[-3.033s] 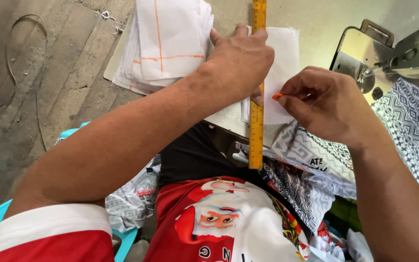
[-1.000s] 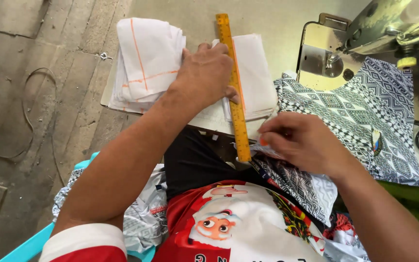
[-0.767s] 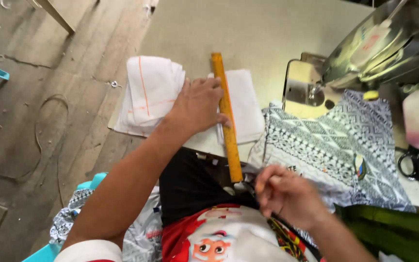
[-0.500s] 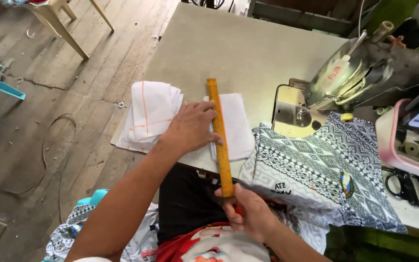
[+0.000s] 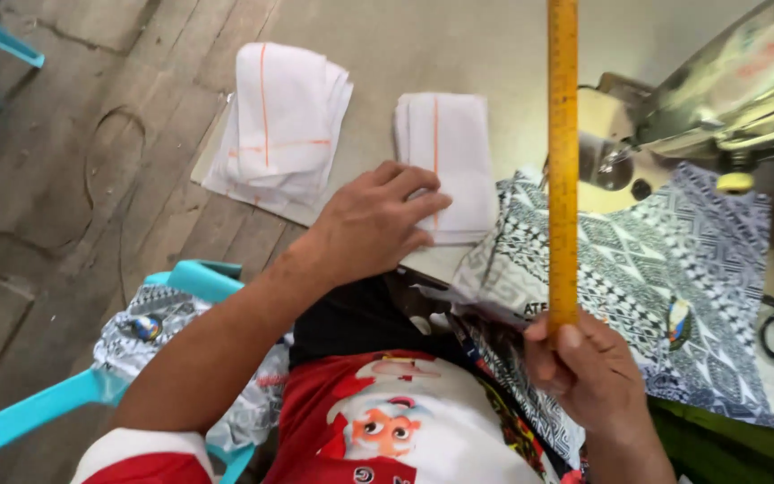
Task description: The person is measuring small, folded white fabric pieces using a yellow wooden ruler on a sewing table.
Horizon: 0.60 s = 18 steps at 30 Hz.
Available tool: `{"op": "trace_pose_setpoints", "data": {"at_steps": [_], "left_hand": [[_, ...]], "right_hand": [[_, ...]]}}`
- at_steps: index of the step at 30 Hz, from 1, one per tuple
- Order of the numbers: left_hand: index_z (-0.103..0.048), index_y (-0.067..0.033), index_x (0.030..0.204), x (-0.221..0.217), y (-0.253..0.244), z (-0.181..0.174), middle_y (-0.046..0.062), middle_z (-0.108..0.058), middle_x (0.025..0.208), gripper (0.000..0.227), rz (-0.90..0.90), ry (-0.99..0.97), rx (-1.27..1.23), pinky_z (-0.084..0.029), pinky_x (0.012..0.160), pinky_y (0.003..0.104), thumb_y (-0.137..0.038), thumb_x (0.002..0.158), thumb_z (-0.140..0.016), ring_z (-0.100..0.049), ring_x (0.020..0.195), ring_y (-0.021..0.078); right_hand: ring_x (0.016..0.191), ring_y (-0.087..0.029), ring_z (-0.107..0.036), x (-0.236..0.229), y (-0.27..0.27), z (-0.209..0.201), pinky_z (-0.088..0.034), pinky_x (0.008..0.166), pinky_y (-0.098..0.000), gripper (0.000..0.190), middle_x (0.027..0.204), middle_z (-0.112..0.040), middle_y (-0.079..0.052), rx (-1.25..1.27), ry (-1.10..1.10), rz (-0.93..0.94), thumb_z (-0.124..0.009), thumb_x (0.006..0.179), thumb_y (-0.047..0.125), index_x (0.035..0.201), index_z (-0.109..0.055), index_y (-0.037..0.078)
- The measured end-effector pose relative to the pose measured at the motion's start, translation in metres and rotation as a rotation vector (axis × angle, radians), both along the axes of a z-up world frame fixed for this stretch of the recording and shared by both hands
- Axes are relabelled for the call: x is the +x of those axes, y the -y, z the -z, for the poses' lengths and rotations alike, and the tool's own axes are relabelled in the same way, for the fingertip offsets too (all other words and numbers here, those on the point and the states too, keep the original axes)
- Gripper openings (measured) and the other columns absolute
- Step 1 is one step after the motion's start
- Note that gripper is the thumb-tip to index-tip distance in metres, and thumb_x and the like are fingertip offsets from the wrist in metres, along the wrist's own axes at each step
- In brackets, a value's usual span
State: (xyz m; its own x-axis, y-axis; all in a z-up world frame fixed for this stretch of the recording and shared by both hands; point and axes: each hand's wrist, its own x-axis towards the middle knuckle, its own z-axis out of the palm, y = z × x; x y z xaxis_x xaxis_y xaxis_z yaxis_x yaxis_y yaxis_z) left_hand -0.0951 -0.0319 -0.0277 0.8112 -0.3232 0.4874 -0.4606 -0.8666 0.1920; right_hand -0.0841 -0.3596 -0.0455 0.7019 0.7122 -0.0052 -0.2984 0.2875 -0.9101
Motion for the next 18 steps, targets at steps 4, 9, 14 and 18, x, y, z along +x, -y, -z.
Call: {"op": "trace_pose_setpoints", "data": {"at_steps": [4,9,14,18], "left_hand": [[-0.068,-0.0079,0.102,0.003,-0.004,0.000,0.008,-0.062,0.110,0.020,0.057,0.018,-0.017,-0.052,0.090,0.038,-0.018,0.089,-0.079,-0.057,0.099,0.0298],[-0.073,-0.0096,0.103,0.006,-0.008,-0.005,0.005,-0.065,0.110,0.014,0.057,-0.080,-0.067,-0.056,0.079,0.039,-0.021,0.094,-0.073,-0.056,0.103,0.0300],[-0.071,-0.0053,0.086,0.021,-0.012,-0.029,0.007,-0.067,0.103,0.015,0.084,-0.010,-0.136,-0.056,0.063,0.039,-0.013,0.098,-0.066,-0.060,0.089,0.0276],[-0.066,-0.0050,0.091,0.056,-0.041,-0.050,0.012,-0.067,0.096,0.012,0.025,0.136,-0.060,-0.056,0.051,0.034,0.001,0.097,-0.058,-0.060,0.076,0.0263]], "right_hand": [[0.047,-0.009,-0.031,0.004,0.005,0.001,-0.028,0.038,-0.0232,0.031,0.067,-0.054,-0.006,0.011,0.034,-0.042,-0.051,0.108,0.025,0.112,-0.067,-0.001],[0.048,-0.010,-0.032,0.008,0.014,0.013,-0.030,0.042,-0.0273,0.032,0.069,-0.054,-0.006,-0.027,-0.006,-0.010,-0.051,0.107,0.027,0.112,-0.068,-0.001],[0.049,-0.011,-0.034,0.011,0.016,0.018,-0.030,0.041,-0.0282,0.031,0.069,-0.053,-0.007,0.005,-0.025,-0.018,-0.051,0.107,0.025,0.112,-0.067,-0.002],[0.049,-0.012,-0.033,0.010,0.013,0.015,-0.029,0.043,-0.0285,0.032,0.067,-0.050,-0.007,0.016,-0.080,-0.002,-0.052,0.106,0.024,0.111,-0.067,-0.004]]}}
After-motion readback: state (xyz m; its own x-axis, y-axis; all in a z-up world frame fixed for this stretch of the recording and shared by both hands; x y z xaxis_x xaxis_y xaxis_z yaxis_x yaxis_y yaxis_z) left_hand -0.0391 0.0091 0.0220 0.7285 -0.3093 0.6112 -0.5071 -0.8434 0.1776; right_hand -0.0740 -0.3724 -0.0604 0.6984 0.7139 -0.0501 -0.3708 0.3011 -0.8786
